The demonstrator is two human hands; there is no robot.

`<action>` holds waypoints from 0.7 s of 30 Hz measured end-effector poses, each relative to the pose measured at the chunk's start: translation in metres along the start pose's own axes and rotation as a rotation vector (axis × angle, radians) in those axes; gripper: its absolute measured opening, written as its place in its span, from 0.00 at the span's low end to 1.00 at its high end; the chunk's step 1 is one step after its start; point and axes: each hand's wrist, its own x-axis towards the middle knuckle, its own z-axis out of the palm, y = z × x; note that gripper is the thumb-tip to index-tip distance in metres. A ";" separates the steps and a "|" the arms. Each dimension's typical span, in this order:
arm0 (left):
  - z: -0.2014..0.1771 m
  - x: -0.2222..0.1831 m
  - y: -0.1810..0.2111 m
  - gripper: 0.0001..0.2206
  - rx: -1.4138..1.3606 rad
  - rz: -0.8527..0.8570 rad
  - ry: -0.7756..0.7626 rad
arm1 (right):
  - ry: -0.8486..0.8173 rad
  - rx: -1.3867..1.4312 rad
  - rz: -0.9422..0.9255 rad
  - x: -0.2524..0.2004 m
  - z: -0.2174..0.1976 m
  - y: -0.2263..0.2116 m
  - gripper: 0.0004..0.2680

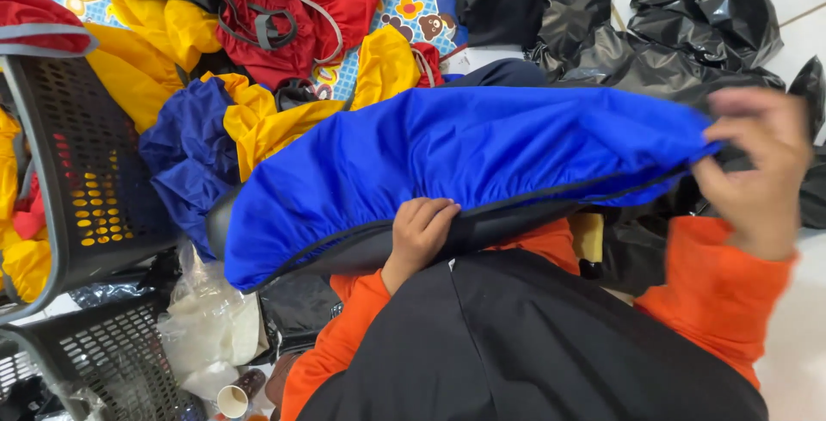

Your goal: The person is preparing blue fabric items by wiping them with a sponge, folding them, and then placing them into clear and black plastic packaging.

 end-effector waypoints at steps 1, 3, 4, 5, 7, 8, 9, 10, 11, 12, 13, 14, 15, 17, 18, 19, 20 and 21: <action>0.000 0.000 0.000 0.06 0.002 -0.001 0.004 | -0.001 0.000 -0.005 -0.016 -0.002 0.030 0.05; 0.000 0.001 -0.001 0.04 0.008 0.028 -0.154 | -0.616 -0.025 0.344 -0.044 -0.008 0.089 0.24; -0.001 0.003 -0.001 0.04 0.017 0.027 -0.143 | -0.616 -0.027 0.329 -0.047 -0.012 0.085 0.24; -0.003 0.005 0.000 0.04 0.011 0.033 -0.147 | -0.542 0.038 0.559 -0.050 -0.016 0.081 0.22; -0.006 0.008 0.002 0.05 0.021 0.034 -0.136 | -0.470 0.107 0.765 -0.052 -0.018 0.080 0.20; -0.008 0.010 0.001 0.04 0.003 0.043 -0.130 | -0.305 0.160 0.797 -0.051 -0.013 0.082 0.13; -0.010 0.012 0.000 0.04 -0.014 0.053 -0.125 | -0.140 0.217 0.828 -0.050 -0.009 0.084 0.07; -0.008 0.011 -0.001 0.04 0.002 0.052 -0.108 | -0.142 0.221 0.804 -0.042 0.002 0.086 0.07; -0.005 0.010 -0.003 0.05 -0.007 0.062 -0.100 | -0.202 0.387 0.822 -0.032 0.013 0.088 0.14; -0.003 0.008 -0.005 0.07 -0.022 0.074 -0.097 | -0.263 0.550 0.842 -0.027 0.024 0.088 0.21; -0.005 0.010 -0.004 0.07 -0.011 0.075 -0.085 | -0.266 0.551 0.825 -0.007 0.030 0.056 0.21; -0.007 0.011 -0.004 0.09 0.040 0.080 -0.144 | -0.413 0.245 0.847 0.011 0.036 0.025 0.26; -0.009 0.013 -0.004 0.13 0.091 0.084 -0.204 | -0.545 -0.067 0.852 0.029 0.042 -0.007 0.31; -0.005 0.008 -0.010 0.13 0.080 0.109 -0.206 | -0.273 -0.019 0.604 0.024 0.050 -0.008 0.26; -0.004 0.003 -0.011 0.13 0.059 0.131 -0.219 | -0.008 0.030 0.371 0.019 0.054 -0.008 0.21; -0.005 0.003 -0.011 0.13 0.069 0.125 -0.213 | -0.013 0.034 0.359 0.018 0.056 -0.004 0.21; -0.007 0.003 -0.011 0.11 0.052 0.137 -0.185 | 0.043 0.075 0.302 0.016 0.057 0.000 0.20; -0.009 0.004 -0.011 0.10 0.035 0.151 -0.157 | 0.098 0.116 0.246 0.015 0.059 0.003 0.19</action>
